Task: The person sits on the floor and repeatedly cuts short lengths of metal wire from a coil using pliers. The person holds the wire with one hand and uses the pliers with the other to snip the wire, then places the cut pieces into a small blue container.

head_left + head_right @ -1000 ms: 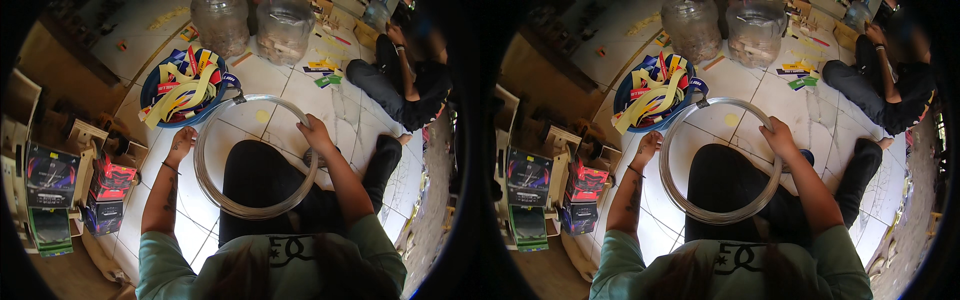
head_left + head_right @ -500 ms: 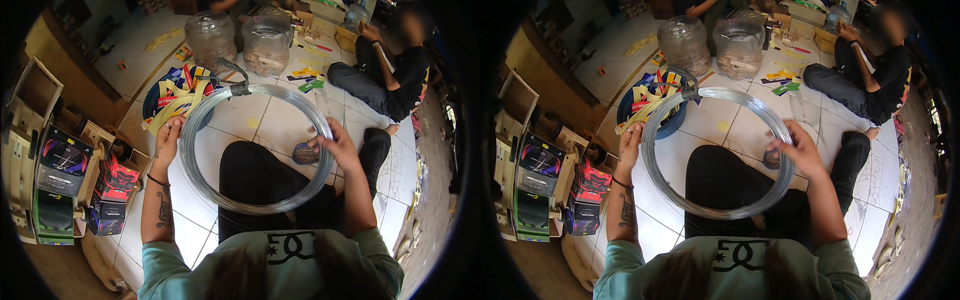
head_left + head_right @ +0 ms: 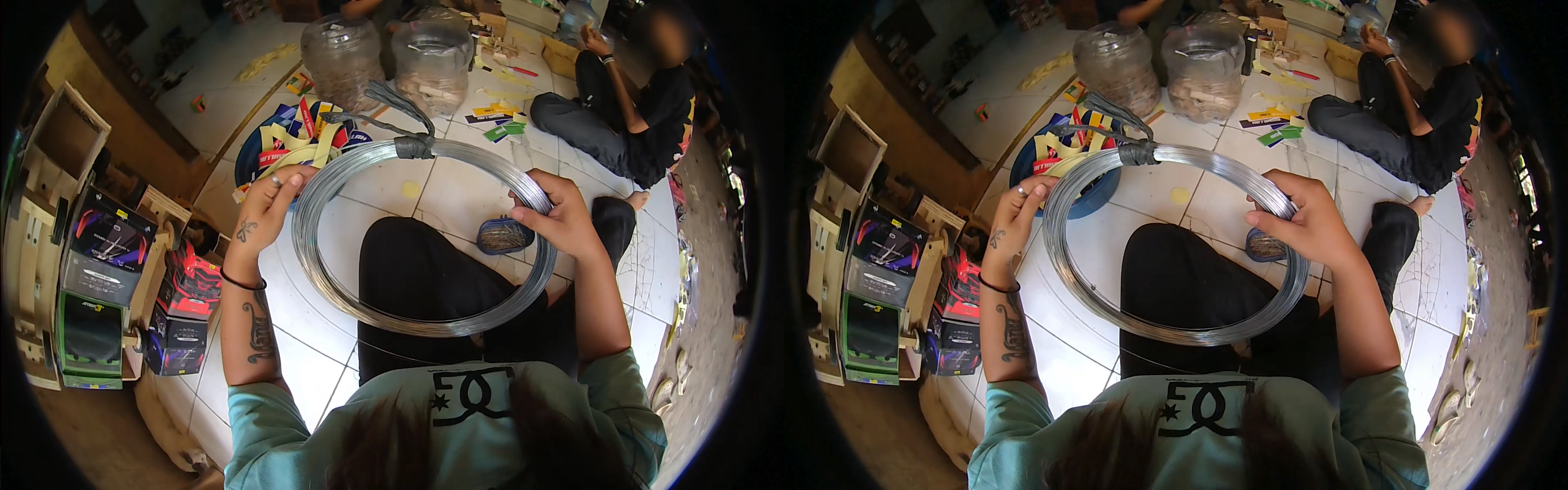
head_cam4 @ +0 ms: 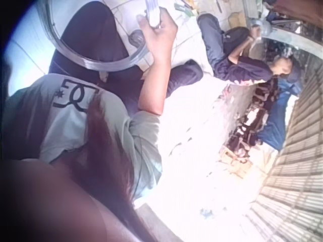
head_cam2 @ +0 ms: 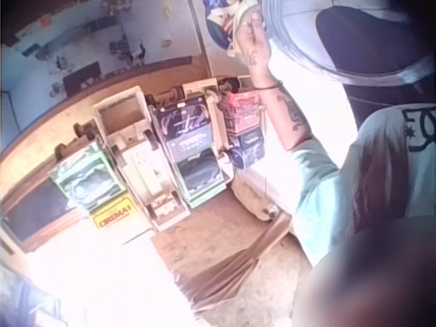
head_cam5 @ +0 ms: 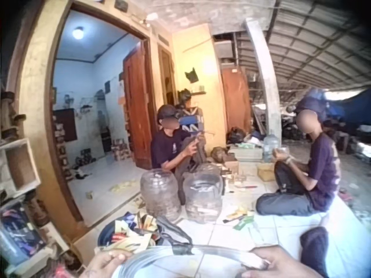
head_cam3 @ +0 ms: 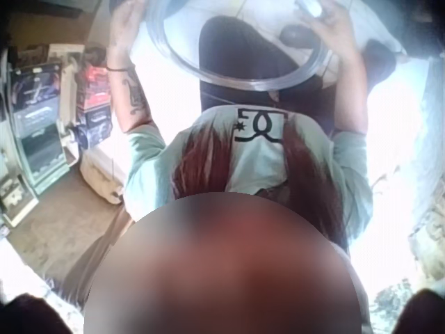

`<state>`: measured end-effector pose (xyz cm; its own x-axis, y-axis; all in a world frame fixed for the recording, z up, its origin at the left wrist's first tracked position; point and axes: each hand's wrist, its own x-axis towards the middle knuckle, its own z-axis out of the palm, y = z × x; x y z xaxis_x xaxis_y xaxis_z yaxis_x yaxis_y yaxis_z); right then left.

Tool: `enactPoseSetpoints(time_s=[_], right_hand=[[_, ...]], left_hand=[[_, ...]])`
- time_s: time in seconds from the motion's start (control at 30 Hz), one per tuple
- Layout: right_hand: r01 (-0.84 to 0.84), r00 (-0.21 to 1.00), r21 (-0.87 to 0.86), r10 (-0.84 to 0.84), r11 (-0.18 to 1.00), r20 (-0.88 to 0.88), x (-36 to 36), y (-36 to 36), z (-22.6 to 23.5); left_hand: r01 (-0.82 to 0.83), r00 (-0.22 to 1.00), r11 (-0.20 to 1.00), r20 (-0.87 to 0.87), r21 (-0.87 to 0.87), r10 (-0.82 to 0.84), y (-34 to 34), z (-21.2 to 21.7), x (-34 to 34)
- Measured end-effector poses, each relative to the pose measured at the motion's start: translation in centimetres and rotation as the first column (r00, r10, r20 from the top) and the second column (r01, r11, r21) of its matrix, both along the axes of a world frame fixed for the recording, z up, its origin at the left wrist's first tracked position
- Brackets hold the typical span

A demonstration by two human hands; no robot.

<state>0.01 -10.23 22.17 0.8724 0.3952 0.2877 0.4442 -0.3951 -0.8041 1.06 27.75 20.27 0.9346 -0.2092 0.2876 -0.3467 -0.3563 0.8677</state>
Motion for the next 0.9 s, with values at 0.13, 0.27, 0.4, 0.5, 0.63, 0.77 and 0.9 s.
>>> enactPoseSetpoints(time_s=[0.13, 0.27, 0.4, 0.5, 0.63, 0.77, 0.9], right_hand=[[-0.137, 0.990, -0.023, 0.137, 0.990, 0.040, -0.5, -0.8, 1.0], [-0.087, 0.974, 0.224, 0.130, 0.971, -0.186, -1.5, -1.0, 1.2], [0.022, 0.912, 0.441, 0.163, 0.897, -0.376, -1.6, -0.9, 1.1], [-0.032, 0.910, 0.462, 0.217, 0.886, -0.353, -1.5, -0.6, 1.1], [-0.069, 0.930, 0.447, 0.220, 0.892, -0.294, -1.9, -0.3, 1.4], [-0.011, 0.974, 0.476, 0.117, 0.879, -0.193, -2.5, 0.3, 1.4], [-0.064, 0.980, 0.444, 0.140, 0.894, -0.140, -2.3, 0.4, 1.3]], left_hand=[[0.200, 0.968, 0.965, -0.119, -0.171, -0.222, -1.1, 0.2, 0.9], [0.204, 0.961, 0.961, -0.148, -0.186, -0.233, -1.9, 0.5, 1.0], [0.194, 0.961, 0.959, -0.159, -0.208, -0.229, -2.2, 1.2, 0.2], [0.163, 0.972, 0.971, -0.141, -0.175, -0.189, -2.4, 1.8, 0.2], [0.156, 0.975, 0.977, -0.134, -0.143, -0.175, -2.6, 1.8, 0.9], [0.089, 0.993, 0.973, -0.061, -0.212, -0.104, -3.0, 0.4, 0.7], [0.055, 0.998, 0.975, -0.005, -0.216, -0.057, -2.7, -0.3, 0.3]])
